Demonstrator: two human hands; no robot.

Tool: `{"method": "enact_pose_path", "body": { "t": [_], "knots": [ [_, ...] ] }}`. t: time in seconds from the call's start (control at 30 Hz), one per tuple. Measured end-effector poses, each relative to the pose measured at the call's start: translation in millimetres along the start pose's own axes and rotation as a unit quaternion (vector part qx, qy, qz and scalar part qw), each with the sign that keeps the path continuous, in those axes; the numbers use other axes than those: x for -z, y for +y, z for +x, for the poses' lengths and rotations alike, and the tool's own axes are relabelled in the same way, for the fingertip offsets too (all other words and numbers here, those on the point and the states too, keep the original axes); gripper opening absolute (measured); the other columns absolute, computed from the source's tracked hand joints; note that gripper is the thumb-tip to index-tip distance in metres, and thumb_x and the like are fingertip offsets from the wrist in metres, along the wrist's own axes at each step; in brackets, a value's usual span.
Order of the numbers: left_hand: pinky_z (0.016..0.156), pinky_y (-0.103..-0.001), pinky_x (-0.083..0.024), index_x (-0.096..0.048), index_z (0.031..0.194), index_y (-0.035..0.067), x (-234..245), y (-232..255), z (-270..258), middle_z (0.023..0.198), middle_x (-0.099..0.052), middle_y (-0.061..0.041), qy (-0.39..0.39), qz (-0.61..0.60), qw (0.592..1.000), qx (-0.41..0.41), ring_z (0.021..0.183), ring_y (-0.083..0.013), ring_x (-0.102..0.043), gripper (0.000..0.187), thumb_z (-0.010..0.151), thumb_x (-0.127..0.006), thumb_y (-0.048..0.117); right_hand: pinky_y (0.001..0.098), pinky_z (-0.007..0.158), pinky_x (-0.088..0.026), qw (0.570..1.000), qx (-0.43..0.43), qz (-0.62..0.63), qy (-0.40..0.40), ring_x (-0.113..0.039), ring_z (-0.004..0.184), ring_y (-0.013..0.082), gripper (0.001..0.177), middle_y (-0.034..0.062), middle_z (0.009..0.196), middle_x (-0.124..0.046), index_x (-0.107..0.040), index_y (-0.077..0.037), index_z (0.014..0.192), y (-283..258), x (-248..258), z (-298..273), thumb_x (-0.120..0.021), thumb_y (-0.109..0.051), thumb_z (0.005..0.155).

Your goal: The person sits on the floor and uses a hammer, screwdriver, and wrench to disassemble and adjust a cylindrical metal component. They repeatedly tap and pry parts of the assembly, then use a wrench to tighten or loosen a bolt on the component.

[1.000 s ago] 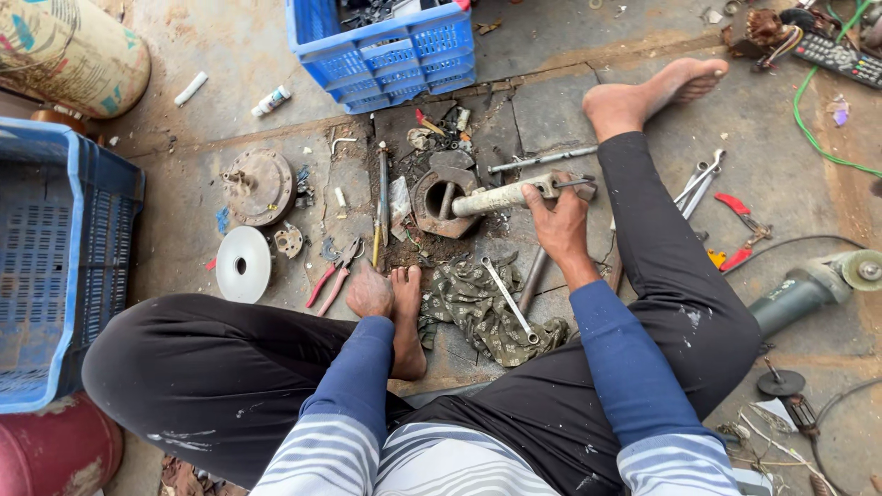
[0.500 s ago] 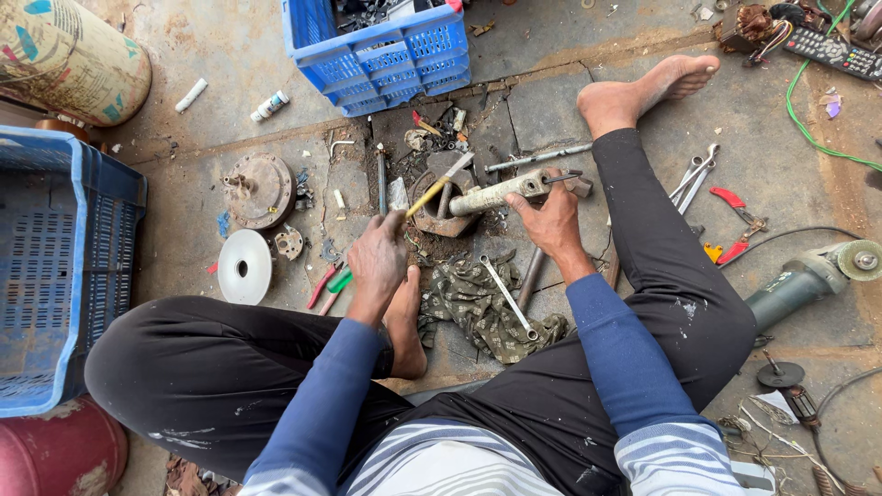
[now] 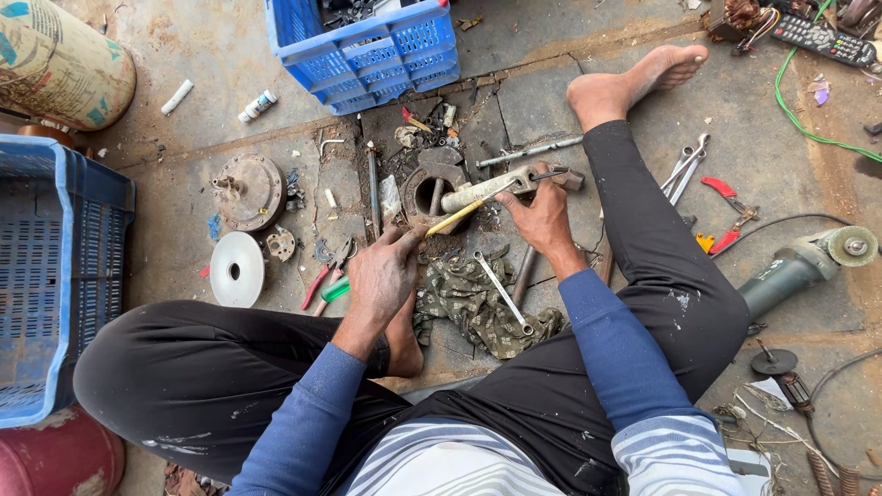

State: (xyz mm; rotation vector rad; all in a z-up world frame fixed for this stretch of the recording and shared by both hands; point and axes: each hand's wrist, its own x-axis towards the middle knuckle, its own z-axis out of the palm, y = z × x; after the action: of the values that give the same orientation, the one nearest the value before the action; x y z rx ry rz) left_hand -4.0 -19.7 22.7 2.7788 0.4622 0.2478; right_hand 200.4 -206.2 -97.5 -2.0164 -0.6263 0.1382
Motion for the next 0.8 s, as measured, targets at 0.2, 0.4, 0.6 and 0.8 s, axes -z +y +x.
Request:
{"method": "enact_pose_path", "body": {
  "t": [0.2,0.4,0.6,0.8],
  "knots": [
    [0.056,-0.044,-0.052,-0.076,0.118,0.023,-8,2,0,0.083,-0.066,-0.005,0.010,-0.001,1.000,0.002,0.068,-0.0297,-0.069,0.026,0.094,-0.068,0.029,0.0441,0.091,-0.055,1.000,-0.028,-0.004,-0.012,-0.072,0.102,0.0371,0.085,0.0279,0.106,-0.072,-0.045,0.016,0.141,4,-3,-1,-0.080,-0.041,0.090],
    [0.057,-0.040,-0.054,-0.077,0.113,0.017,-17,6,-2,0.089,-0.069,-0.003,0.049,-0.034,0.998,0.006,0.067,-0.0255,-0.070,0.022,0.094,-0.071,0.027,0.0440,0.093,-0.056,0.999,0.013,-0.026,-0.015,-0.071,0.105,0.0382,0.091,0.0312,0.108,-0.069,-0.040,0.021,0.143,11,-7,-1,-0.079,-0.045,0.093],
    [0.059,-0.037,-0.055,-0.077,0.108,0.015,-23,5,-4,0.094,-0.071,-0.003,0.084,-0.031,0.996,0.001,0.072,-0.0238,-0.071,0.017,0.093,-0.073,0.023,0.0444,0.091,-0.057,0.996,-0.058,-0.043,-0.045,-0.074,0.092,0.0362,0.094,0.0308,0.096,-0.068,-0.040,0.020,0.143,4,-8,-1,-0.076,-0.048,0.090],
    [0.055,-0.036,-0.051,-0.078,0.107,0.016,-11,-1,0,0.089,-0.070,-0.001,0.078,0.037,0.995,-0.043,0.065,-0.0202,-0.067,0.018,0.092,-0.072,0.024,0.0458,0.086,-0.058,0.997,0.007,-0.055,-0.045,-0.072,0.092,0.0368,0.085,0.0280,0.094,-0.068,-0.047,0.018,0.137,-12,0,0,-0.076,-0.048,0.092]
  ]
}}
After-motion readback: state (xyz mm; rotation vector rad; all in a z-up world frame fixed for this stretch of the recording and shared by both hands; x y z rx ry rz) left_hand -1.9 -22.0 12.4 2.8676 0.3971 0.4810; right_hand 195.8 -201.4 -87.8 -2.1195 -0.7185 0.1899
